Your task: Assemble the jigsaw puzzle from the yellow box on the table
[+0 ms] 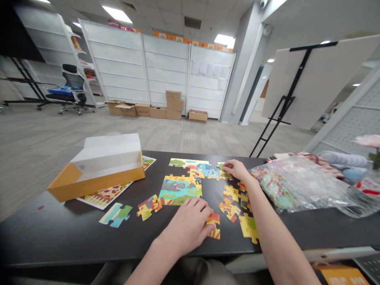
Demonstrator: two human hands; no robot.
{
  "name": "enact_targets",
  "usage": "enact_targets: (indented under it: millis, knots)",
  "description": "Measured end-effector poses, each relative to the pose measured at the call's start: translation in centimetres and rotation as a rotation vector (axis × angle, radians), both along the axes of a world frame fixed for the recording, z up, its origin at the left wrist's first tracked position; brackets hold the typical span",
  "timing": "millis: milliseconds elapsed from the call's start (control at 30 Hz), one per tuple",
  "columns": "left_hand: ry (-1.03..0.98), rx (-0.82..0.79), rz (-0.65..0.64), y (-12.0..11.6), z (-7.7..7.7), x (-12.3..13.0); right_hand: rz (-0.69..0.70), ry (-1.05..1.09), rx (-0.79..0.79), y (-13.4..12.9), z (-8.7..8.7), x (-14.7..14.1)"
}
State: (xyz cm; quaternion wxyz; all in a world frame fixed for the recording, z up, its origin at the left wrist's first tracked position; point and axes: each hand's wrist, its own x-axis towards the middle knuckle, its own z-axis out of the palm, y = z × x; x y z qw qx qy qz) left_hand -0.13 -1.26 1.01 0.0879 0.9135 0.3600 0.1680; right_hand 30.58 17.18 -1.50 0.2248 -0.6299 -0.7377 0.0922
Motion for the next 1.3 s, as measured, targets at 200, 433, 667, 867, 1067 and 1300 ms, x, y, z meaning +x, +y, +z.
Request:
enact_targets:
  millis: [200,433,667,867,1067,1300]
  knots:
    - [-0.002,0.007,0.006,0.0,-0.1,0.1,-0.024,-0.009,0.014,0.1,0.0,-0.1]
    - [0.007,0.008,0.016,0.1,0.0,0.3,-0.015,-0.036,0.040,0.3,-0.1,-0.1]
    - [-0.001,-0.010,0.007,0.4,-0.2,0.2,-0.037,-0.052,0.112,-0.3,1.0,-0.8]
    - [-0.037,-0.021,-0.005,0.6,-0.4,0.3,0.005,-0.144,-0.038,-1.2,2.3,-1.3]
    - [-0.026,-0.005,-0.012,0.6,-0.1,0.3,0.044,-0.165,-0.281,-3.3,5.2,-0.6]
    - [-0.031,-0.004,-0.024,0.6,-0.5,0.5,-0.081,-0.268,-0.362,-4.3,6.2,0.1]
